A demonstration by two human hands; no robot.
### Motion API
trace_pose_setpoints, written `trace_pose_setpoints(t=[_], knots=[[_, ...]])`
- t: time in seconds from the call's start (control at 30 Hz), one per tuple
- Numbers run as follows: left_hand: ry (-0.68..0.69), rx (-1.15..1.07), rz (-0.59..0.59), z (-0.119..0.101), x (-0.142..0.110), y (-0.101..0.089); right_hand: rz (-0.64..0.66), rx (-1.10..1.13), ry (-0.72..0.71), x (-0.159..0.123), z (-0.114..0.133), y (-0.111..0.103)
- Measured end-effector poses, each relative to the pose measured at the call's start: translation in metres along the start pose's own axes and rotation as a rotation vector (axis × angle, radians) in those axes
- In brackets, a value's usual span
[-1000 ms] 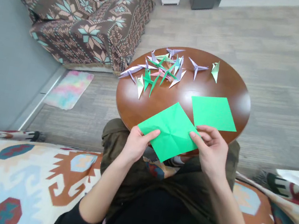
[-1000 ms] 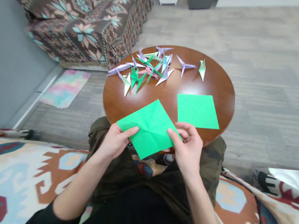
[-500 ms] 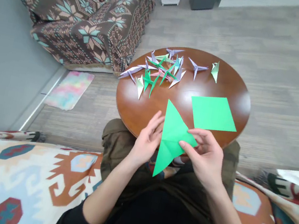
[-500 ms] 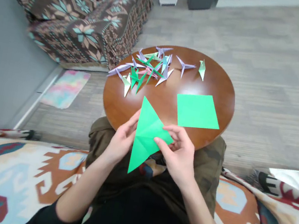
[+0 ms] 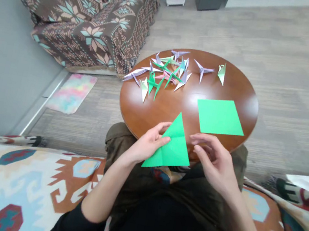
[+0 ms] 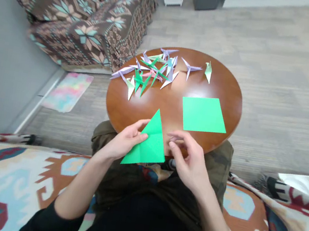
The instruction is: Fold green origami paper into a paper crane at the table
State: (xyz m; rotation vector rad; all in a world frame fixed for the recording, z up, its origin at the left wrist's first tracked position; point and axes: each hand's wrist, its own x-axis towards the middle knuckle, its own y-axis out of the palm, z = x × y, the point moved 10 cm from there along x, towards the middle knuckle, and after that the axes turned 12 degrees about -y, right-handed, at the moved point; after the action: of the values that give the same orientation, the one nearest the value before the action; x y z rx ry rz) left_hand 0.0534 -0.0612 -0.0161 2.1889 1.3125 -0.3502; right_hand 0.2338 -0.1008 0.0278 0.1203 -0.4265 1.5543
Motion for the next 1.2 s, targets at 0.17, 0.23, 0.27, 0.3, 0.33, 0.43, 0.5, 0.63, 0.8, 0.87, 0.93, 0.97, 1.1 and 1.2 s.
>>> trace_pose_setpoints(t=[0.17, 0.23, 0.27, 0.3, 0.33, 0.43, 0.5, 0.63, 0.8, 0.87, 0.93, 0.97, 1.1, 1.2], knots=[[-0.091, 0.15, 0.118, -0.005, -0.007, 0.008, 0.183, 0.1, -0.028, 0.009, 0.001, 0.014], [-0.097, 0.209, 0.153, -0.006, -0.006, 0.013, 0.192, 0.217, 0.032, 0.009, -0.003, 0.02], [-0.1, 0.235, 0.167, -0.006, -0.006, 0.015, 0.168, 0.261, 0.051, 0.009, -0.004, 0.02], [-0.103, 0.259, 0.178, -0.005, -0.006, 0.016, 0.138, 0.293, 0.06, 0.009, -0.005, 0.019], [-0.105, 0.282, 0.186, -0.005, -0.005, 0.017, 0.109, 0.317, 0.062, 0.01, -0.005, 0.017], [-0.105, 0.326, 0.199, -0.005, -0.005, 0.016, 0.068, 0.347, 0.053, 0.013, -0.003, 0.01], [-0.112, 0.351, 0.21, -0.006, -0.006, 0.016, 0.097, 0.321, 0.058, 0.015, -0.002, 0.006], [-0.122, 0.376, 0.269, -0.01, -0.006, 0.017, 0.264, 0.251, 0.119, 0.016, -0.004, 0.007], [-0.139, 0.335, 0.338, -0.013, -0.005, 0.021, 0.355, 0.293, 0.189, 0.015, -0.01, 0.013], [-0.14, 0.354, 0.364, -0.012, -0.004, 0.024, 0.397, 0.334, 0.238, 0.011, -0.014, 0.02], [-0.139, 0.398, 0.395, -0.01, -0.003, 0.027, 0.46, 0.361, 0.295, 0.006, -0.017, 0.029], [-0.129, 0.419, 0.401, -0.01, -0.002, 0.027, 0.482, 0.362, 0.315, 0.004, -0.018, 0.032], [0.233, 0.328, -0.005, -0.051, 0.004, -0.019, 0.263, 0.315, 0.303, 0.01, -0.024, 0.016], [0.46, 0.123, -0.432, -0.065, -0.015, -0.068, -0.175, 0.31, 0.221, 0.017, -0.028, -0.02]])
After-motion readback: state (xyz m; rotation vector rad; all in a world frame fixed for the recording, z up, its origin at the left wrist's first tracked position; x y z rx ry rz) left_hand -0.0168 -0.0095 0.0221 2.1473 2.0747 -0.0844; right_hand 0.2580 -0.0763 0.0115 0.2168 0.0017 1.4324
